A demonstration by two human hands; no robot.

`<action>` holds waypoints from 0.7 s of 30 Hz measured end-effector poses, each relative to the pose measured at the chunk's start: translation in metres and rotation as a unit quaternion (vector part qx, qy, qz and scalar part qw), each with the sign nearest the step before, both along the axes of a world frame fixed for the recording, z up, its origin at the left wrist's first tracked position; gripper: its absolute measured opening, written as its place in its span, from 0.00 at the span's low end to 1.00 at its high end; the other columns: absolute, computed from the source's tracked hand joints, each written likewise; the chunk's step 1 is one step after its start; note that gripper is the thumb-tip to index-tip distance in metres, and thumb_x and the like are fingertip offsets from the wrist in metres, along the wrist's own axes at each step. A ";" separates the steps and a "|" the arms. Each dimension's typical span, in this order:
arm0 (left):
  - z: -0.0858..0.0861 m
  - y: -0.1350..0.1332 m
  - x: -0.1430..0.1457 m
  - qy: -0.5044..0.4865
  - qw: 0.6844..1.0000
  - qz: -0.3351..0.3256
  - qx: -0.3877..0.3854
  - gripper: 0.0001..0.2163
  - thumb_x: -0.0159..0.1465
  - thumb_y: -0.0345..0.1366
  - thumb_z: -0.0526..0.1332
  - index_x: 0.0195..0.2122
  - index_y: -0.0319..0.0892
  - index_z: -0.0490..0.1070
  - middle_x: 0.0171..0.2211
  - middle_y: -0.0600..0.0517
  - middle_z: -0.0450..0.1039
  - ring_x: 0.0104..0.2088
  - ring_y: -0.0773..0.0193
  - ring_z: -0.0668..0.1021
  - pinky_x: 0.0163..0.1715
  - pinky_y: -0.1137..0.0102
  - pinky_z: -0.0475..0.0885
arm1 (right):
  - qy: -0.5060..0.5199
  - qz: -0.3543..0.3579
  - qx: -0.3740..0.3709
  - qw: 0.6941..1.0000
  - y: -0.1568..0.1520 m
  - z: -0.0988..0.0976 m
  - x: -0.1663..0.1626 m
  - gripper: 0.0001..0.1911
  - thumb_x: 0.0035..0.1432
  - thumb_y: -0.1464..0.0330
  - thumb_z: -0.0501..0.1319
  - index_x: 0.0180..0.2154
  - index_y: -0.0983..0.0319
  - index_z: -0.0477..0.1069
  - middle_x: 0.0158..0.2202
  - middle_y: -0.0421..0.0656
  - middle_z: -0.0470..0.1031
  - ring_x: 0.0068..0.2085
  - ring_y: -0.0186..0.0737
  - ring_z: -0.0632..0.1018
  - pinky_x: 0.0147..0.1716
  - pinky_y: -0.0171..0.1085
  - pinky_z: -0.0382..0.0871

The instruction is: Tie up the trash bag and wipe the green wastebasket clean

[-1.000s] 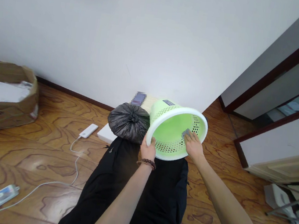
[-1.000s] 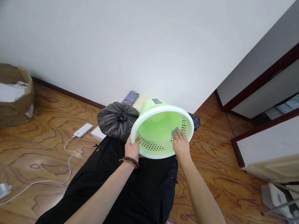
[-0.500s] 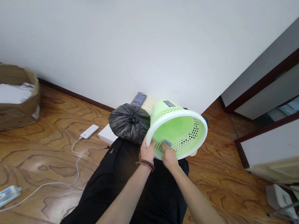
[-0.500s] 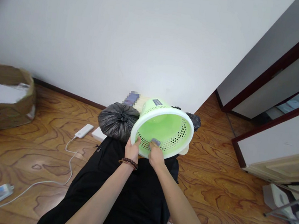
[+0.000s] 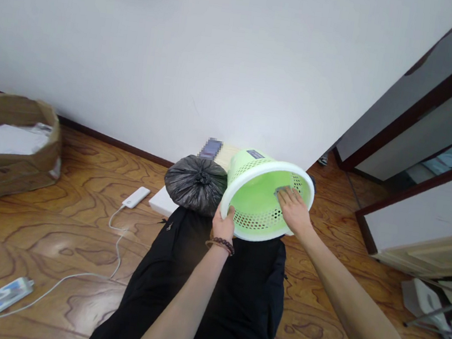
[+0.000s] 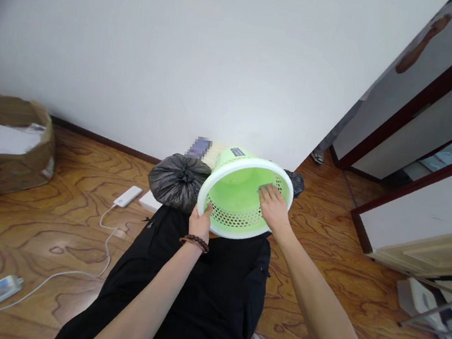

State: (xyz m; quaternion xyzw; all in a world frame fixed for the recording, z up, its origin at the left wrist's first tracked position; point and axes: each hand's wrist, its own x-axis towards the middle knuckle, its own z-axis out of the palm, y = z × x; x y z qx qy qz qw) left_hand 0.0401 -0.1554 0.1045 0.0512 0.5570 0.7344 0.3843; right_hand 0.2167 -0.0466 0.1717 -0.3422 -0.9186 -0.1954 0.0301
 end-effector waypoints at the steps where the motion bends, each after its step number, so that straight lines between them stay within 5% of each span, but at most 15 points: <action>1: 0.001 0.000 0.000 0.000 1.000 0.000 0.000 0.17 0.53 0.34 0.64 0.46 0.44 0.72 0.36 0.50 0.76 0.39 0.61 0.77 0.47 0.64 0.68 | -0.002 0.013 0.006 1.000 0.003 0.006 0.001 0.23 0.60 0.77 0.44 0.55 0.72 0.61 0.57 0.53 0.62 0.62 0.48 0.53 0.60 0.50 0.43; 5: 0.003 -0.001 0.001 0.002 1.000 0.004 -0.001 0.17 0.54 0.35 0.64 0.46 0.44 0.71 0.36 0.50 0.76 0.40 0.61 0.77 0.47 0.64 0.67 | -0.013 0.002 0.027 1.000 0.004 0.003 0.007 0.23 0.60 0.77 0.43 0.54 0.76 0.61 0.58 0.56 0.60 0.62 0.48 0.53 0.60 0.49 0.43; 13: -0.001 -0.002 0.007 0.014 1.000 -0.002 0.004 0.16 0.55 0.36 0.63 0.46 0.45 0.71 0.38 0.49 0.76 0.41 0.61 0.76 0.46 0.64 0.68 | -0.003 -0.137 -0.066 0.988 -0.032 -0.054 -0.004 0.24 0.59 0.78 0.43 0.55 0.73 0.60 0.54 0.59 0.64 0.55 0.47 0.66 0.52 0.42 0.60; 21: -0.002 -0.002 0.002 -0.002 1.000 -0.009 0.015 0.17 0.54 0.37 0.64 0.45 0.42 0.71 0.37 0.48 0.76 0.38 0.62 0.77 0.43 0.65 0.70 | 0.082 -0.059 -0.221 0.970 -0.084 -0.088 -0.060 0.26 0.55 0.79 0.46 0.56 0.68 0.59 0.56 0.51 0.63 0.57 0.38 0.64 0.54 0.35 0.57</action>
